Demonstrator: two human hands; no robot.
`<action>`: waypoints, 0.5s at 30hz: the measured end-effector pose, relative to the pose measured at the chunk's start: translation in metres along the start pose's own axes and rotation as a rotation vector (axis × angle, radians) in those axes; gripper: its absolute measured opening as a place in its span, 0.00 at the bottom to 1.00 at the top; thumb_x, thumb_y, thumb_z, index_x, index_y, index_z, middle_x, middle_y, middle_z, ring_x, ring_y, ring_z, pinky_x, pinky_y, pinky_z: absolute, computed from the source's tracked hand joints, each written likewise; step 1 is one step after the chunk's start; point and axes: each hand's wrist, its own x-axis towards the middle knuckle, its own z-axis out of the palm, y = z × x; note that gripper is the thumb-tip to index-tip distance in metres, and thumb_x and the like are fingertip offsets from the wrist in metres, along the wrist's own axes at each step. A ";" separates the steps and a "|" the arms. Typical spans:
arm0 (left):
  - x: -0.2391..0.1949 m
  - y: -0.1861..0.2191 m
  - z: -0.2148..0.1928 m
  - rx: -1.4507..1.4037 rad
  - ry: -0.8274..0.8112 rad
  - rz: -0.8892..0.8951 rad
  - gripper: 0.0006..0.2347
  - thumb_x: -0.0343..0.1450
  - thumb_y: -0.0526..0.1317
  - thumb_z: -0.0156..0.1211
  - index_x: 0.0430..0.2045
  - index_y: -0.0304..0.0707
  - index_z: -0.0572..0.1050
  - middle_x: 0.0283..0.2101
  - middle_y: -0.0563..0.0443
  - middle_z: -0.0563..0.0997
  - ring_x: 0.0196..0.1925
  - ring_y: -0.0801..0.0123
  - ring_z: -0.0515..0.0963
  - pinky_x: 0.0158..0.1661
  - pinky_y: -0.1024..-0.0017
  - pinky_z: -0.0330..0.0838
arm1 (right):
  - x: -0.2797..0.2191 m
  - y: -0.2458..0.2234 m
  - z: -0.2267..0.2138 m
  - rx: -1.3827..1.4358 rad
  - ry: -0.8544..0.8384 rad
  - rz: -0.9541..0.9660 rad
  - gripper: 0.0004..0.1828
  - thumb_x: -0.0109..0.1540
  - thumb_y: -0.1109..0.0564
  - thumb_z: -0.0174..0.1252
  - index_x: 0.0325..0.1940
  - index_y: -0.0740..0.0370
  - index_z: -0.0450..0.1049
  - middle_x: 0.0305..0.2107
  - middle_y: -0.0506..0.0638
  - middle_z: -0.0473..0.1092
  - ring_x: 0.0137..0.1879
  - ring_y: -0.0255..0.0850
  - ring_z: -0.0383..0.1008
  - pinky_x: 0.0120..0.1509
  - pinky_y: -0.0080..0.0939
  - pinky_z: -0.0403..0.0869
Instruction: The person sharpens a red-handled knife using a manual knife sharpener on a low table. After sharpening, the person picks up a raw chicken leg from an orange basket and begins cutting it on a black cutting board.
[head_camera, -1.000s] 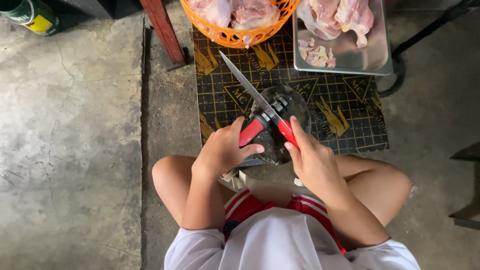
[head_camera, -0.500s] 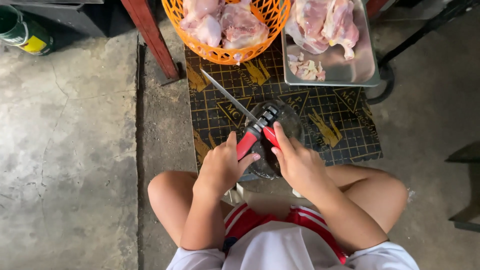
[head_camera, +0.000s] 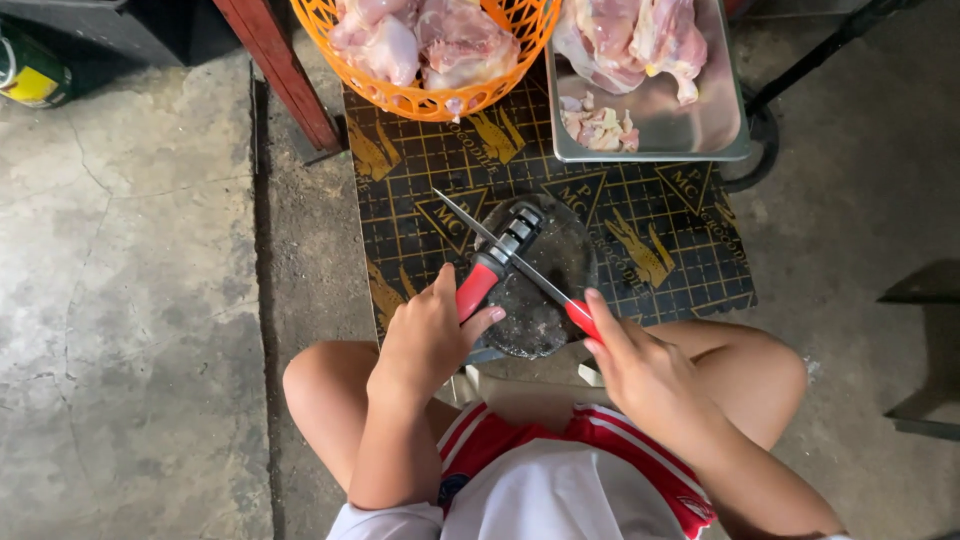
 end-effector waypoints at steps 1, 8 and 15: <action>0.000 0.000 0.000 -0.003 -0.002 -0.001 0.33 0.70 0.62 0.59 0.57 0.29 0.64 0.35 0.33 0.82 0.35 0.30 0.81 0.30 0.41 0.72 | -0.006 0.007 0.001 -0.001 -0.004 0.001 0.35 0.67 0.50 0.53 0.77 0.58 0.53 0.40 0.57 0.74 0.24 0.56 0.75 0.18 0.54 0.71; 0.001 -0.004 0.006 -0.006 0.008 0.003 0.39 0.70 0.64 0.57 0.64 0.24 0.61 0.39 0.29 0.82 0.37 0.30 0.82 0.33 0.41 0.74 | -0.040 0.037 -0.015 -0.050 -0.043 0.003 0.38 0.65 0.50 0.56 0.78 0.55 0.53 0.36 0.48 0.75 0.21 0.49 0.73 0.18 0.50 0.69; 0.001 -0.005 0.010 -0.003 0.023 0.001 0.40 0.70 0.64 0.57 0.65 0.24 0.61 0.41 0.29 0.81 0.38 0.29 0.81 0.34 0.39 0.74 | -0.044 0.042 -0.066 -0.113 0.058 -0.211 0.36 0.60 0.58 0.61 0.73 0.66 0.63 0.42 0.56 0.79 0.44 0.46 0.80 0.47 0.44 0.78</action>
